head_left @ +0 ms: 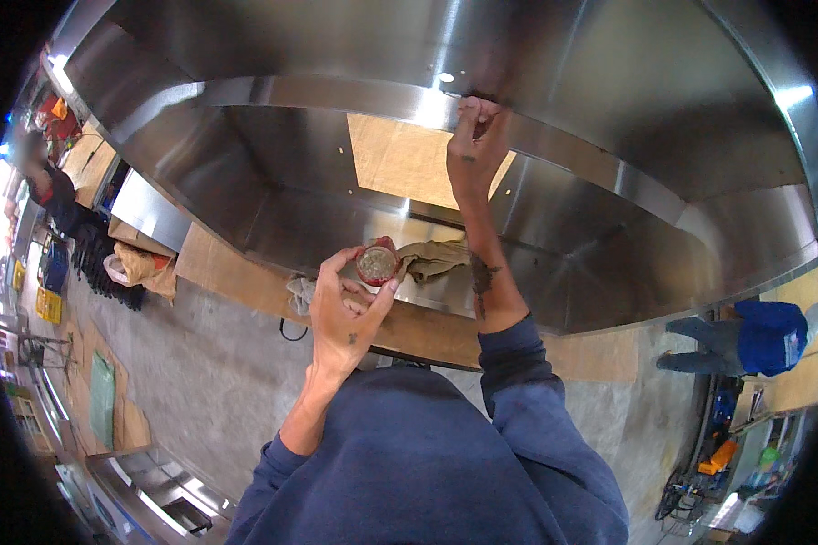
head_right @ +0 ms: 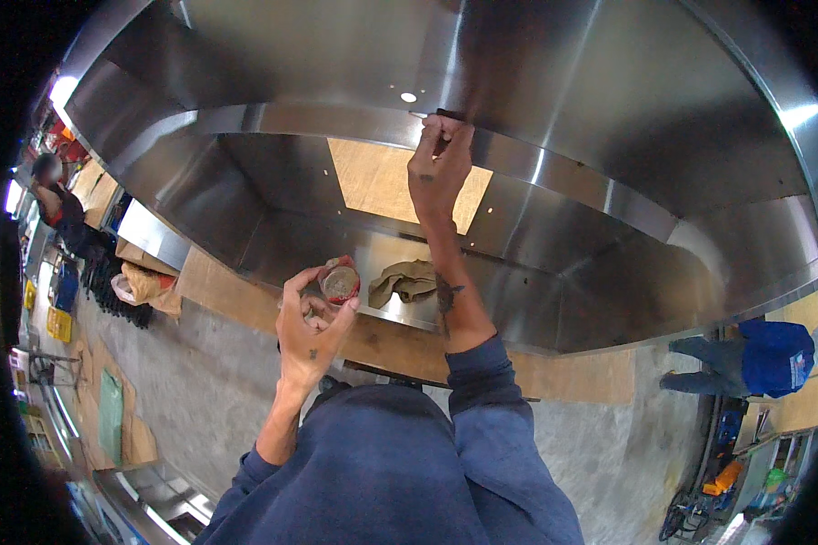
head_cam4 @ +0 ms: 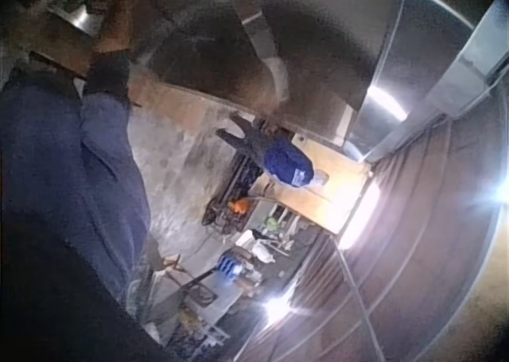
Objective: The person applies a paste-like substance from a small container onto the seams of a stainless steel hood using a wooden stick. They repeatedly dip the stick into the container and spread the material along the metal edges and corners.
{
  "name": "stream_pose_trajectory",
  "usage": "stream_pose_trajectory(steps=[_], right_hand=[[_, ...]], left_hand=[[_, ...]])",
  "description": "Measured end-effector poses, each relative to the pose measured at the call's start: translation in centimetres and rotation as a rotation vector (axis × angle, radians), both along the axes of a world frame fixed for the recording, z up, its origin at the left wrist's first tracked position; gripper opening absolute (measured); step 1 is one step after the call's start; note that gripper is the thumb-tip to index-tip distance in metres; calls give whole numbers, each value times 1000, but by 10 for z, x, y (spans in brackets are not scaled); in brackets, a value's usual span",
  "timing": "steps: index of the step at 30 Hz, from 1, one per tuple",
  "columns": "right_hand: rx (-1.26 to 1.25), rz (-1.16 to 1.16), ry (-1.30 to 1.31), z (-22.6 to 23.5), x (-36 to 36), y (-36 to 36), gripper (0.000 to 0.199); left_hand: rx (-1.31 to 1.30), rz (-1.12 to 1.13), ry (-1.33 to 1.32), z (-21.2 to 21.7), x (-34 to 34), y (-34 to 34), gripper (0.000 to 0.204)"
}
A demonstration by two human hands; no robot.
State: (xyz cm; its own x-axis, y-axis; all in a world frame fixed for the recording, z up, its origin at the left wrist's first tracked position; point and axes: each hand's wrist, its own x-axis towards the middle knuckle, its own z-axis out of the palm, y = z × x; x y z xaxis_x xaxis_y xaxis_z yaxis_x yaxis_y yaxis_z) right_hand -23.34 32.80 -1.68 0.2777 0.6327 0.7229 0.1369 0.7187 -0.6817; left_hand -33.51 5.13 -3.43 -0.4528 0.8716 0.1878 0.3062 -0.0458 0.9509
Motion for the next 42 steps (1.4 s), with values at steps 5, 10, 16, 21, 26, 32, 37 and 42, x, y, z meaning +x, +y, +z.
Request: stream_pose_trajectory(steps=[5,10,16,21,26,32,37,42], right_hand=[[9,-35,-19,-5,-2,5,16],[-15,-69,-35,-2,-3,4,20],[-40,-8,24,-3,-5,6,22],[-65,-42,-20,1,-4,0,22],[-45,-60,-29,-1,-4,4,22],[-21,-89,-48,-4,-5,7,20],[-46,-72,-46,2,-2,-2,16],[-89,135,109,3,10,-46,14]], left_hand=[[27,17,74,-3,-1,-3,65],[24,6,77,-7,-2,-4,64],[-14,-9,12,-3,-1,-4,64],[-7,-16,29,-8,-2,-5,65],[-6,-23,45,-7,-2,-6,65],[7,-33,21,-6,-1,-7,63],[-10,-33,23,-8,-1,-6,64],[-110,6,7,4,-5,-4,63]])
